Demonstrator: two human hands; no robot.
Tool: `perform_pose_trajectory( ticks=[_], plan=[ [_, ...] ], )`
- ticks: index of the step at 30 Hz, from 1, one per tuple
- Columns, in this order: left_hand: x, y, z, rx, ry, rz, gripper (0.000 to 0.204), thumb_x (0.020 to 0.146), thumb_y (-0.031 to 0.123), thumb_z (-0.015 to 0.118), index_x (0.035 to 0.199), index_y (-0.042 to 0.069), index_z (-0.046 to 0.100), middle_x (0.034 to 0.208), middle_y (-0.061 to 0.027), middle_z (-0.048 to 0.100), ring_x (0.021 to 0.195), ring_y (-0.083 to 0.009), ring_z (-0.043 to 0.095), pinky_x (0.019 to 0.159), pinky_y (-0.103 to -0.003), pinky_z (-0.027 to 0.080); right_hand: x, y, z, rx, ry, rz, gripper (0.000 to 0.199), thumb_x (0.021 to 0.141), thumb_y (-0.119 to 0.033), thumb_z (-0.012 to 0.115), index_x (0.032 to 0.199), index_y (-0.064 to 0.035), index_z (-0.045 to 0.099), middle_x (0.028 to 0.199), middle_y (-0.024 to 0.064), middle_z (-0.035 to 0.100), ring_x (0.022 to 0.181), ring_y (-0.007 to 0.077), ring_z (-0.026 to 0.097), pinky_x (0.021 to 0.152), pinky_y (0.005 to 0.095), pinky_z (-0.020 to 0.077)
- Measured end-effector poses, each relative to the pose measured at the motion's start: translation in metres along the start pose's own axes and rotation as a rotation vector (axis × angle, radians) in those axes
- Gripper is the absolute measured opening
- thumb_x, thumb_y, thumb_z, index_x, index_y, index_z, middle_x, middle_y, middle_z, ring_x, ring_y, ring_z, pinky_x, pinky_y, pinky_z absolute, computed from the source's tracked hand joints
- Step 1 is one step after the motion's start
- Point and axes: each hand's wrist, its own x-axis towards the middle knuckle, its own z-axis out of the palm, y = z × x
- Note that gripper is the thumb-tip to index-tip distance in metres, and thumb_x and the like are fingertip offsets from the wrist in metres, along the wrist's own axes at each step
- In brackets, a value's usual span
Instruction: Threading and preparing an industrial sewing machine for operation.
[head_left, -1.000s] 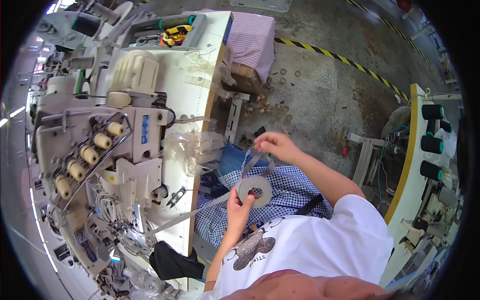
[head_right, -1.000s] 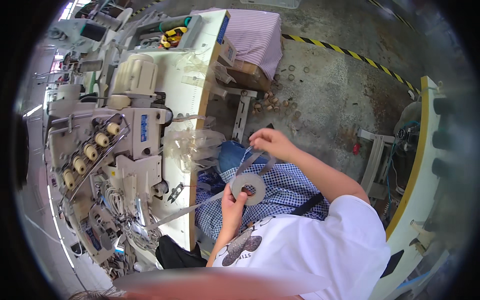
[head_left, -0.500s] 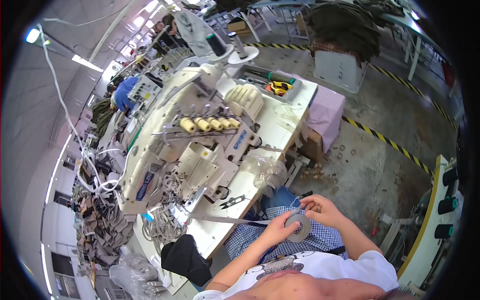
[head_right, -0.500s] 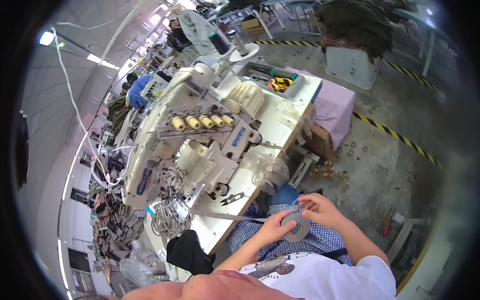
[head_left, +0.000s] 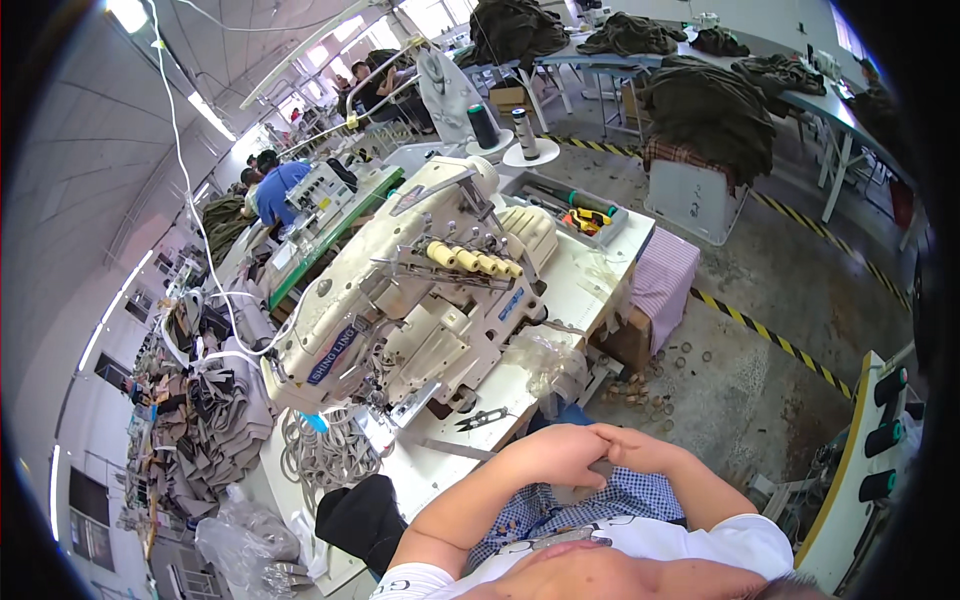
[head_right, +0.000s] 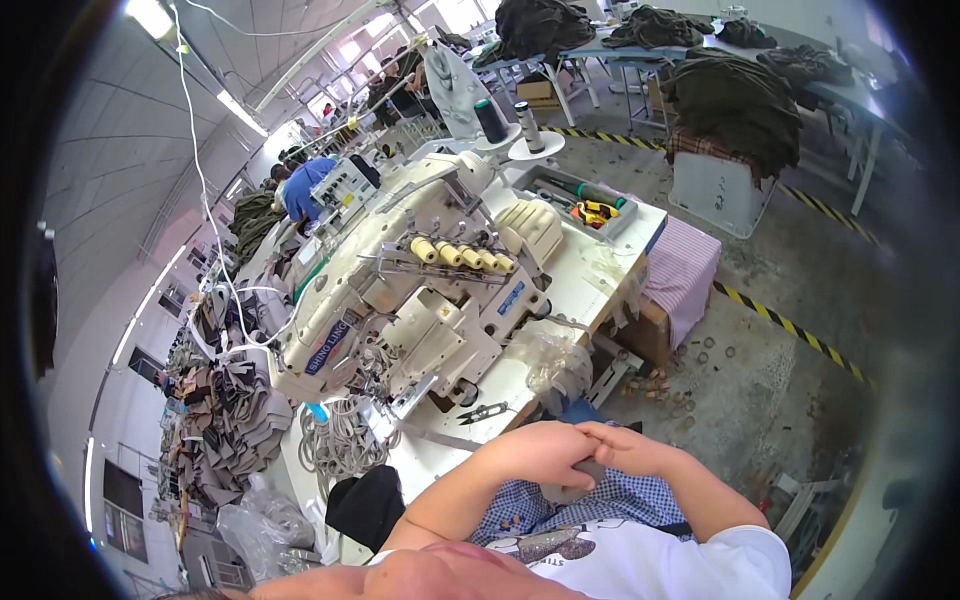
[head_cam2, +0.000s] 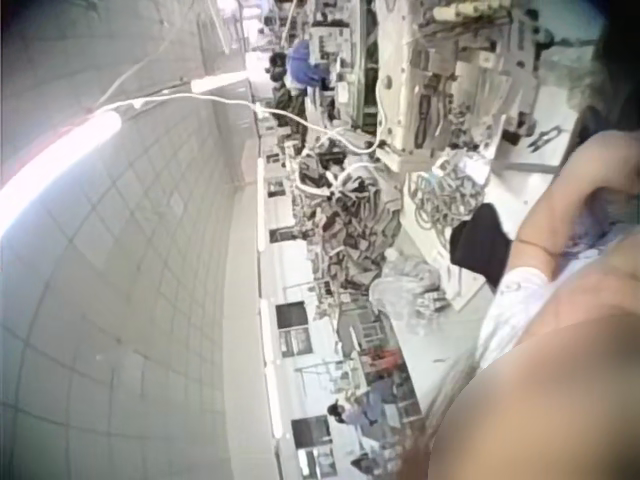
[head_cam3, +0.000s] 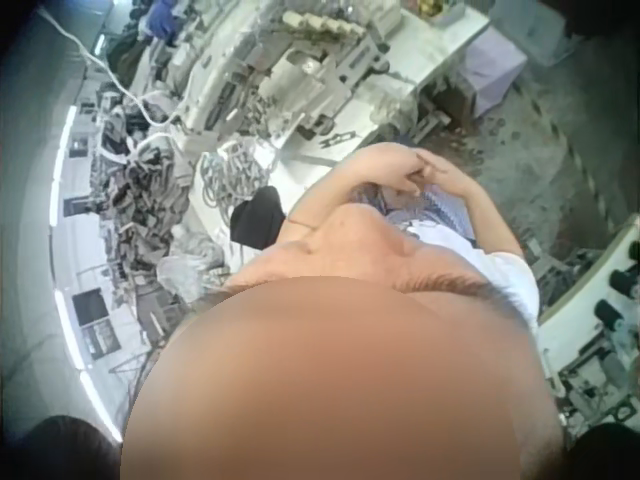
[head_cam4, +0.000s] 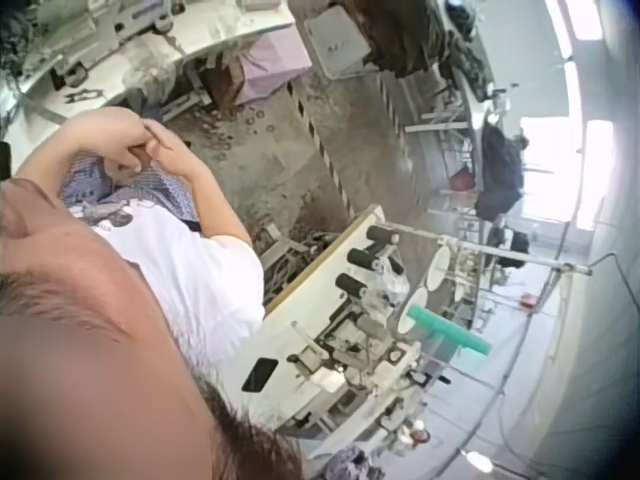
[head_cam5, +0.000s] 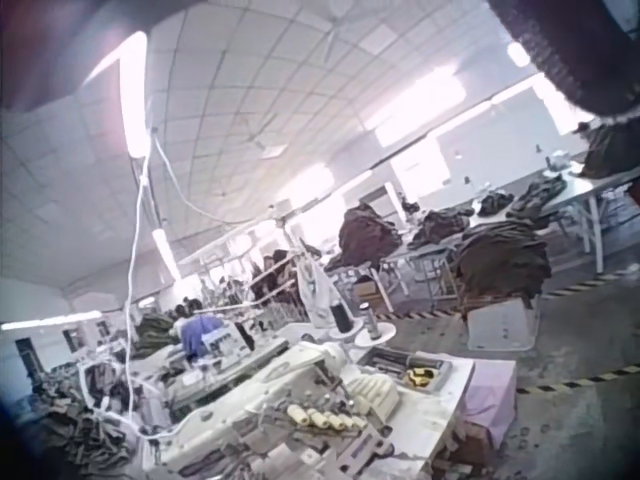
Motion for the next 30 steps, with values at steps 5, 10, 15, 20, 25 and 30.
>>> perform_pose_trajectory(
  ticks=[5, 10, 15, 20, 25, 30],
  plan=[
    [-0.01, -0.001, -0.001, 0.004, 0.189, 0.012, 0.033, 0.071, 0.029, 0.065, 0.093, 0.005, 0.06, 0.077, -0.012, 0.062, 0.076, -0.0312, 0.06, 0.067, -0.039, 0.046, -0.009, -0.01, 0.004, -0.381, 0.035, 0.078, 0.047, 0.086, -0.038, 0.056, 0.116, -0.0026, 0.049, 0.106, 0.0119, 0.058, 0.098, 0.018, 0.056, 0.084, 0.0317, 0.0434],
    [-0.001, 0.001, 0.013, -0.085, 0.437, -0.023, 0.034, 0.071, 0.023, 0.067, 0.1, 0.007, 0.058, 0.084, -0.0117, 0.062, 0.083, -0.0303, 0.059, 0.07, -0.038, 0.046, -0.027, -0.033, 0.001, -0.48, 0.062, 0.221, 0.03, 0.088, -0.025, 0.053, 0.109, -0.0027, 0.051, 0.091, 0.0119, 0.062, 0.083, 0.0167, 0.061, 0.075, 0.0311, 0.047],
    [0.021, -0.009, 0.033, -0.124, 1.03, 0.109, 0.037, 0.073, 0.014, 0.067, 0.107, 0.005, 0.056, 0.098, -0.0132, 0.059, 0.09, -0.0278, 0.058, 0.077, -0.037, 0.046, -0.052, -0.043, -0.007, -0.437, 0.388, 0.296, 0.021, 0.088, -0.02, 0.053, 0.099, -0.0031, 0.054, 0.077, 0.0047, 0.063, 0.071, 0.0118, 0.06, 0.066, 0.0292, 0.0477],
    [0.01, -0.013, 0.044, -0.376, 0.992, 0.149, 0.033, 0.074, 0.007, 0.063, 0.106, 0.003, 0.056, 0.102, -0.0139, 0.057, 0.094, -0.0288, 0.055, 0.084, -0.035, 0.043, -0.098, -0.071, -0.082, -0.372, 1.156, -0.056, 0.025, 0.088, -0.029, 0.055, 0.097, -0.0062, 0.058, 0.077, 0.002, 0.062, 0.069, 0.0094, 0.058, 0.058, 0.0262, 0.0415],
    [0.014, -0.006, 0.055, -0.447, 0.895, 0.217, 0.031, 0.074, 0.004, 0.061, 0.105, 0.002, 0.056, 0.104, -0.0137, 0.057, 0.092, -0.0268, 0.056, 0.083, -0.033, 0.044, -0.209, -0.148, -0.126, -0.021, 1.744, -0.919, 0.024, 0.088, -0.019, 0.057, 0.104, -0.0008, 0.052, 0.09, 0.0102, 0.061, 0.073, 0.0196, 0.062, 0.068, 0.0299, 0.0524],
    [0.004, -0.007, 0.059, -0.548, 0.85, 0.154, 0.032, 0.077, 0.001, 0.057, 0.109, 0.001, 0.055, 0.106, -0.0097, 0.055, 0.094, -0.0203, 0.055, 0.086, -0.03, 0.043, -0.297, -0.216, -0.138, -0.12, 1.752, -1.357, 0.026, 0.086, -0.008, 0.057, 0.108, 0.0021, 0.047, 0.097, 0.015, 0.059, 0.082, 0.0272, 0.063, 0.073, 0.032, 0.0556]
  ],
)
